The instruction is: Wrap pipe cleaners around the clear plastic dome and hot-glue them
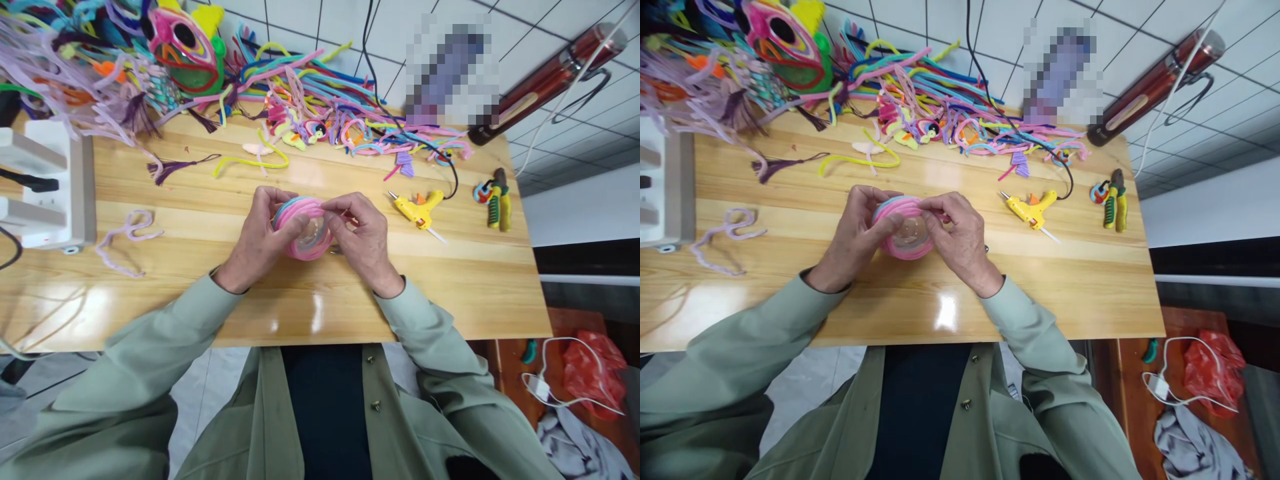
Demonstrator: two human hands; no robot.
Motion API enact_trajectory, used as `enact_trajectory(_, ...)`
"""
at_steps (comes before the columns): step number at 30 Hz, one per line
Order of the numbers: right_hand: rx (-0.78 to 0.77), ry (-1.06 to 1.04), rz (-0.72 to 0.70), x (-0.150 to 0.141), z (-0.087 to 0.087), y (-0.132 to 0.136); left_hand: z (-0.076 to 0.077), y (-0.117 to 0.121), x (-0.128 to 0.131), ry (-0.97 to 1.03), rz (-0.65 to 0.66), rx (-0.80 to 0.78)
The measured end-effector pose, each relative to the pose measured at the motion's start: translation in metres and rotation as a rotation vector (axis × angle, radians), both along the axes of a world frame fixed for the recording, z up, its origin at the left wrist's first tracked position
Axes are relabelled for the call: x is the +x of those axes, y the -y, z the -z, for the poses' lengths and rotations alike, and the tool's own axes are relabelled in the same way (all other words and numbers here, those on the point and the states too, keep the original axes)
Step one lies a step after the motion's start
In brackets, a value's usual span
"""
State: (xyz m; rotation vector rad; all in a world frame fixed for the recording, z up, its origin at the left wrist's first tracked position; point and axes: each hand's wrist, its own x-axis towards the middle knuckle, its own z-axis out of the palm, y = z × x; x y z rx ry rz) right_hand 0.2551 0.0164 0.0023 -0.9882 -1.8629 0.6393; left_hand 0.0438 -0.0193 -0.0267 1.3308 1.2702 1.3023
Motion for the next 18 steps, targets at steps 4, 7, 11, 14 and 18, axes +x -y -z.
enact_trajectory(4, -0.013, 0.002, -0.002, -0.001, 0.001, 0.001, -0.004, -0.001, -0.003, -0.038, 0.029, -0.032)
enact_trajectory(7, -0.009, -0.018, -0.010, -0.001, 0.001, 0.000, -0.011, -0.002, -0.007, -0.136, 0.045, -0.048)
enact_trajectory(11, 0.036, 0.002, -0.040, 0.000, 0.003, 0.000, -0.019, -0.002, -0.009, -0.309, 0.049, -0.036)
enact_trajectory(14, 0.079, 0.016, -0.045, 0.003, 0.005, 0.001, -0.017, -0.002, -0.008, -0.311, 0.013, -0.013)
enact_trajectory(18, 0.090, 0.049, -0.046, 0.008, 0.008, 0.004, -0.010, -0.001, -0.006, -0.268, -0.022, -0.001)
